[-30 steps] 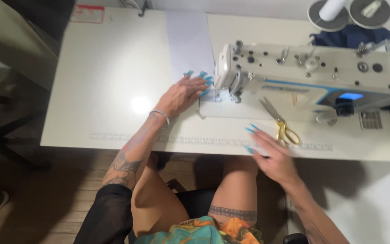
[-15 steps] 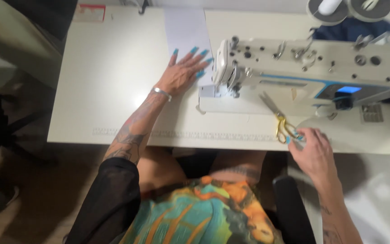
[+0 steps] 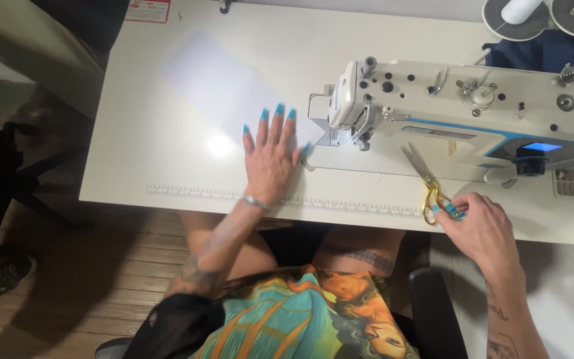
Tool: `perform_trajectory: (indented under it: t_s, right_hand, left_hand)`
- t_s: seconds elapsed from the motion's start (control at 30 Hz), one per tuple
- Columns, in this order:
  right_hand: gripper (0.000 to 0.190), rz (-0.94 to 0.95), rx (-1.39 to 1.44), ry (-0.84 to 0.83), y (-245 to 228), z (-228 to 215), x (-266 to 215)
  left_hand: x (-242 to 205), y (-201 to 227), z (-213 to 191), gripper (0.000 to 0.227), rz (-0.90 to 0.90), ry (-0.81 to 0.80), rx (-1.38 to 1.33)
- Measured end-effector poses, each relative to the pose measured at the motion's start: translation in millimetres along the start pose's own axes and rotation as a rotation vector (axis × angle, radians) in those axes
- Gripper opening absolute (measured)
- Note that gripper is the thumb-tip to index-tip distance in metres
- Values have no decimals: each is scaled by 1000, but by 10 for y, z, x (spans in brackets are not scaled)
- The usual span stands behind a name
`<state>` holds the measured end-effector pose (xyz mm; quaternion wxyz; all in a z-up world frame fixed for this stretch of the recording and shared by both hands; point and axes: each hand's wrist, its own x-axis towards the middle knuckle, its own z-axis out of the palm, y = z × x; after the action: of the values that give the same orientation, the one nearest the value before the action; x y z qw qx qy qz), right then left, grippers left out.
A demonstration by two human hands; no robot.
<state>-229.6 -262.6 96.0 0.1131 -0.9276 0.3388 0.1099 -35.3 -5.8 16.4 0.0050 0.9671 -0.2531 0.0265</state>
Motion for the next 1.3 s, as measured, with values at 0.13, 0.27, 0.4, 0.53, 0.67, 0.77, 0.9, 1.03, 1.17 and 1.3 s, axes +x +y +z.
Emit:
perform_trajectory:
  t_s: [0.13, 0.27, 0.4, 0.53, 0.67, 0.77, 0.9, 1.03, 1.17, 1.3]
  right_hand:
    - [48, -104, -96, 114, 82, 198, 46]
    - [44, -32, -152, 10, -13, 155, 61]
    - [43, 65, -249, -123, -161, 24, 36]
    - [40, 113, -293, -216, -321, -188, -87]
    - [35, 174, -396, -261, -218, -200, -144]
    - [32, 203, -365, -306, -197, -241, -178]
    - [21, 214, -102, -360, -155, -323, -126]
    - [12, 200, 215, -389, -55, -261, -38]
    - [13, 73, 596, -493, -54, -36, -4]
    - [3, 72, 678, -705, -297, -7, -47]
  left_hand:
    - [-251, 105, 17, 68, -105, 74, -3]
    - [-398, 121, -54, 69, -237, 87, 1]
    - [-519, 57, -142, 69, -306, 66, -1]
    - [-697, -12, -144, 70, -316, 58, 45]
    - [-788, -52, -164, 70, -284, 165, 47]
    - [-783, -110, -226, 70, -208, 234, -20]
    - [-687, -291, -434, 75, 148, 154, -257]
    - [-719, -377, -360, 90, 292, 9, -343]
    - [-814, -315, -302, 100, 286, 29, -212]
    - [-919, -213, -324, 59, 356, 155, -326]
